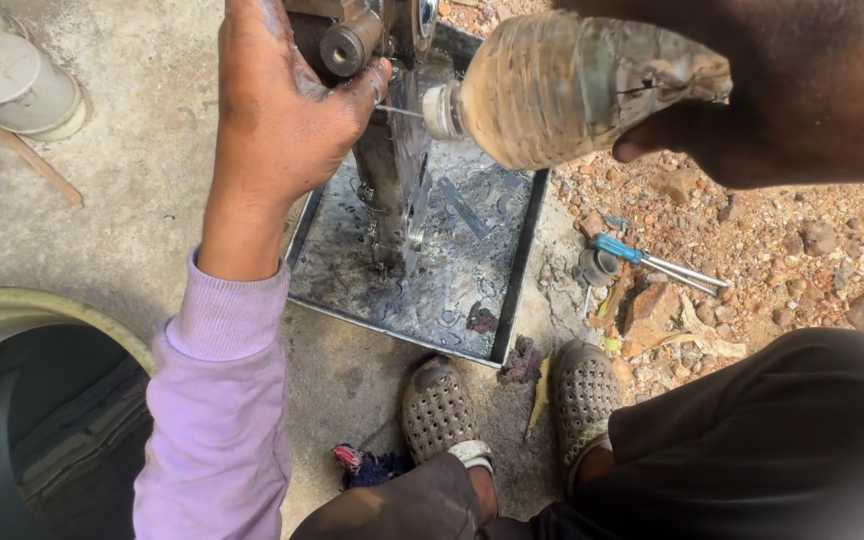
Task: Cleaning and inspecting a mechanical engine component using a metal strip and solvent.
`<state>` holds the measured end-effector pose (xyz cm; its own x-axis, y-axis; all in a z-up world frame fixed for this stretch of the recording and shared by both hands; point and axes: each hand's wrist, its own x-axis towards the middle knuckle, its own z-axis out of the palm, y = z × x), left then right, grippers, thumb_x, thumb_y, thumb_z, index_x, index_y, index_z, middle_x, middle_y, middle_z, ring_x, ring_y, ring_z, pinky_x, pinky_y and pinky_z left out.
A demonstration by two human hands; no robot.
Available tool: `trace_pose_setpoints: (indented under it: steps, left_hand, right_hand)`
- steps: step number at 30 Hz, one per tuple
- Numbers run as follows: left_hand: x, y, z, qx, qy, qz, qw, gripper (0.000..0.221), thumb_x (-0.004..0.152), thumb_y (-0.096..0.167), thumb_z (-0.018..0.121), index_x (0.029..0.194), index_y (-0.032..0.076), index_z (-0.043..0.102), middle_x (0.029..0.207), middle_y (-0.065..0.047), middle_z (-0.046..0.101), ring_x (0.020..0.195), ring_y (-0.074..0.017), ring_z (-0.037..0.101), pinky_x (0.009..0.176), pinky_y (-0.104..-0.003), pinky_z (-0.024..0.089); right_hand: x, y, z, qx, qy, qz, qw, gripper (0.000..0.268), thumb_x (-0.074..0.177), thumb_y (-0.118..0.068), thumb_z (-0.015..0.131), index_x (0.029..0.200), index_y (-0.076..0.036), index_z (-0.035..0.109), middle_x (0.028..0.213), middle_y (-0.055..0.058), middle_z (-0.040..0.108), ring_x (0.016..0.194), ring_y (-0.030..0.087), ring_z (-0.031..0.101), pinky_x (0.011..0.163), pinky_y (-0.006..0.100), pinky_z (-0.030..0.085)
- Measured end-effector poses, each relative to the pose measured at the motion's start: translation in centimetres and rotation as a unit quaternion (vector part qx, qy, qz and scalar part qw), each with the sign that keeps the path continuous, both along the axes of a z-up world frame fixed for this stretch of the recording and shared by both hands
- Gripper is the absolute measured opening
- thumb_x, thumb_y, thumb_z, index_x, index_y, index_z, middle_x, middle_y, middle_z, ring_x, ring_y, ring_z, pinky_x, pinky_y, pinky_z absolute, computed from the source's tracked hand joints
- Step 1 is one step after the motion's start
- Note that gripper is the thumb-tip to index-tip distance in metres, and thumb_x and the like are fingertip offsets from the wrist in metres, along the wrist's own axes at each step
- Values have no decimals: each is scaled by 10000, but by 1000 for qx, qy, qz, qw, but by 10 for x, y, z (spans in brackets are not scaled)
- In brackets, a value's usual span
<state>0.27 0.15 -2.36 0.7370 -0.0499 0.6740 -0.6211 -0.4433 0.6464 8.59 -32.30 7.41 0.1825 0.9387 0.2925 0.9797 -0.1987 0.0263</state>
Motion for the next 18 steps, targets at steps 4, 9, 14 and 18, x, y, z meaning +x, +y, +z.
trace_pose_setpoints:
  steps: [4,9,14,18]
  left_hand:
    - [-2,-4,8,42,-29,33,998,552,952,-76,862,1300,1,440,1276,-151,623,1223,-228,663,1074,-370,553]
    - [-4,-2,0,42,-47,33,997,505,961,-95,871,1248,-10,464,1281,-156,616,1183,-228,655,1097,-374,543]
    - [-7,-4,2,-21,6,8,1000,477,951,-90,817,1263,-4,466,1255,-131,610,1214,-204,657,1084,-337,551]
    - [-11,-2,4,20,-20,30,999,529,957,-98,824,1298,-15,428,1354,-149,561,1314,-229,614,1156,-376,525]
  right_hand:
    - [4,-3,-11,7,5,-22,1000,802,687,-300,849,1378,12,588,1252,214,675,1099,339,672,917,455,548]
    - [-5,0,-8,-50,10,-70,996,852,661,-353,872,1392,0,613,1244,194,689,1064,316,684,908,439,555]
    - [-14,5,-4,-20,-28,-47,998,827,614,-336,859,1328,21,643,1212,190,696,1042,325,697,876,437,558]
    - [-10,0,-6,-112,67,-121,984,751,626,-326,901,1299,-77,677,1170,124,720,1015,265,715,864,419,576]
